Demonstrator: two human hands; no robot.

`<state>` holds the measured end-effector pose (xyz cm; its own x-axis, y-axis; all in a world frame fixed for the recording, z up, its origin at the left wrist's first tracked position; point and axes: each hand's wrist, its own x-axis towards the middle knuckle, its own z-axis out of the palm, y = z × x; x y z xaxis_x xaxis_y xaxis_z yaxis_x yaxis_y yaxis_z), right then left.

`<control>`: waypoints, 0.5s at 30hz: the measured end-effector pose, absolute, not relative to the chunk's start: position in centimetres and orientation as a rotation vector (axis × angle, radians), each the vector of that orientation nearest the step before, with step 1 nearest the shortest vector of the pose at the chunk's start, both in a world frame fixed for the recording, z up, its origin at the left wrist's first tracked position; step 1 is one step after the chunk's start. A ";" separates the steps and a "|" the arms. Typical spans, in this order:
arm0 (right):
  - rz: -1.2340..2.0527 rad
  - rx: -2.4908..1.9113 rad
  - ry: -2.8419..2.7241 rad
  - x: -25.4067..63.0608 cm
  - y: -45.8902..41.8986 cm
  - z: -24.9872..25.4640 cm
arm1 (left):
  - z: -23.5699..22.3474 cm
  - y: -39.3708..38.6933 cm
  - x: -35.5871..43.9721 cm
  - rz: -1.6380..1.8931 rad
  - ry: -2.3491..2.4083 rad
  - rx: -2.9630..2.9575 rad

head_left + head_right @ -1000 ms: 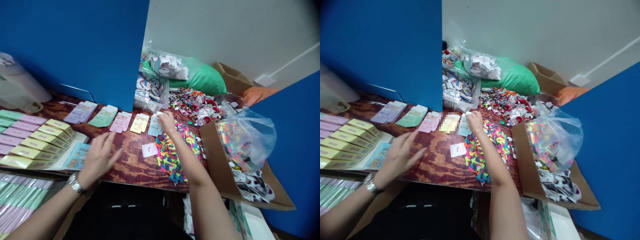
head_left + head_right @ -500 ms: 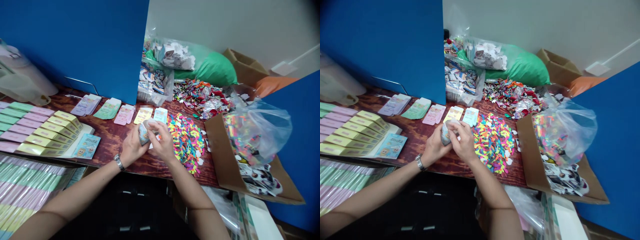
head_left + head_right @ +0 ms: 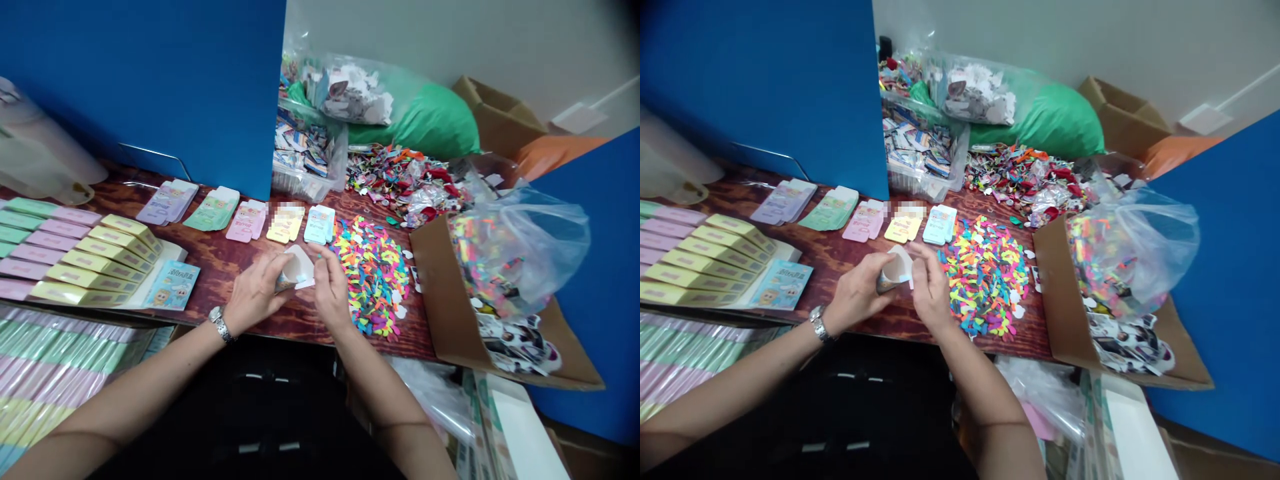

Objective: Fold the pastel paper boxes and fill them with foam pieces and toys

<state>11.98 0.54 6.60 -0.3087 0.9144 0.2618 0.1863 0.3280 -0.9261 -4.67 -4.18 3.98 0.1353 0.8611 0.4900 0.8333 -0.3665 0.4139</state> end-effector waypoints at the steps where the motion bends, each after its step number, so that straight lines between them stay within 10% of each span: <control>1: 1.118 -1.007 -1.678 11.9 0.8 6.6 | 3.9 -4.3 -4.7 1.056 1.758 2.359; 6: 1.339 -1.004 -1.683 11.5 1.7 7.1 | 3.6 -4.7 -4.6 1.023 1.861 2.327; 15: 0.762 -0.986 -1.902 11.0 -0.2 7.4 | 4.3 -4.6 -3.8 0.714 2.132 2.424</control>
<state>10.95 -0.21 7.39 -0.3373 0.8530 0.3983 0.3420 0.5052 -0.7923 -3.81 -4.59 4.27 0.0814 0.9038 0.4201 0.9746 -0.1603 0.1562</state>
